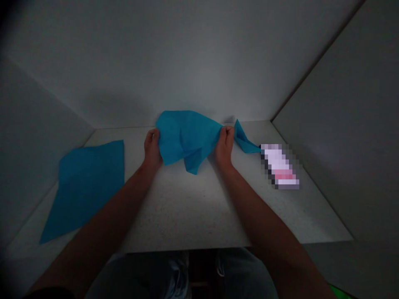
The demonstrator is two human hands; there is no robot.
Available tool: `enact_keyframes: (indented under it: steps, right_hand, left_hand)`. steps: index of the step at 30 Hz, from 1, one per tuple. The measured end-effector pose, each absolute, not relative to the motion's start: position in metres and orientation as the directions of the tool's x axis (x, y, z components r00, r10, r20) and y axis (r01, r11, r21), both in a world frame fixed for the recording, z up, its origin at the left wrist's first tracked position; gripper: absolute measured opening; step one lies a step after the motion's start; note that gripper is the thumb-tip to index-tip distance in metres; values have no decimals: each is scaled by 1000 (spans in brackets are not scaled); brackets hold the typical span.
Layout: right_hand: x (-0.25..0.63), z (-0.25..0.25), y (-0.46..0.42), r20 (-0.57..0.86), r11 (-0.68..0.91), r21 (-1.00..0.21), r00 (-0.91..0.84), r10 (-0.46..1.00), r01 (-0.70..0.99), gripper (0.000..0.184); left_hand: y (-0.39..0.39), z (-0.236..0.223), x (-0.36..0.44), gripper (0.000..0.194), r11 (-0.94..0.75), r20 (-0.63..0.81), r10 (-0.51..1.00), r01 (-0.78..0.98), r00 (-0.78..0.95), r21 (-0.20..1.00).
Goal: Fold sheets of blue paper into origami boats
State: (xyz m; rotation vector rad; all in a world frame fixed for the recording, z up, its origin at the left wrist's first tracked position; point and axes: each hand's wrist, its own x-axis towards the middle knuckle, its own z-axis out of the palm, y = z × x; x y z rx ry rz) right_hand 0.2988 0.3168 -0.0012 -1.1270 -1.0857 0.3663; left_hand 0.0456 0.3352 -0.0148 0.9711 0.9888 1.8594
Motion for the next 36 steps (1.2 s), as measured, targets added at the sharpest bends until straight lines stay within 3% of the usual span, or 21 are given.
enact_keyframes:
  steps: [4,9,12,16,20,24,30,36]
  right_hand:
    - [303,-8,321,500,419,-866,474,725,273,47]
    - [305,-14,330,462,424,-885,467,754,191,52]
    - [301,-12,331,443,435,-892,422,791,122,51]
    - [293,-8,326,477,447,-879,297,827,167,52]
    - [289,-10,319,504,431,-831,148,851,351,67]
    - [288,-11,316,519,412,-792,140,843,451,91]
    - [280,-1,310,489,518,-798,-171,855,307,53]
    - [282,4,312,448,458,-875,-98,889,155,41]
  left_hand:
    - [337,-7,34,50,-409,284,860,-240,-423,881]
    - [328,18,6,38,-398,408,866,95,-289,913]
    - [319,34,-13,30,-390,479,816,303,-324,870]
    - [308,47,-27,24,-367,516,800,430,-307,825]
    - [300,56,-27,29,-355,494,812,407,-312,842]
    - [290,65,-21,39,-363,452,806,285,-382,887]
    - [271,70,-8,48,-375,417,847,187,-329,908]
    - [251,72,-25,47,-331,386,836,203,-390,922]
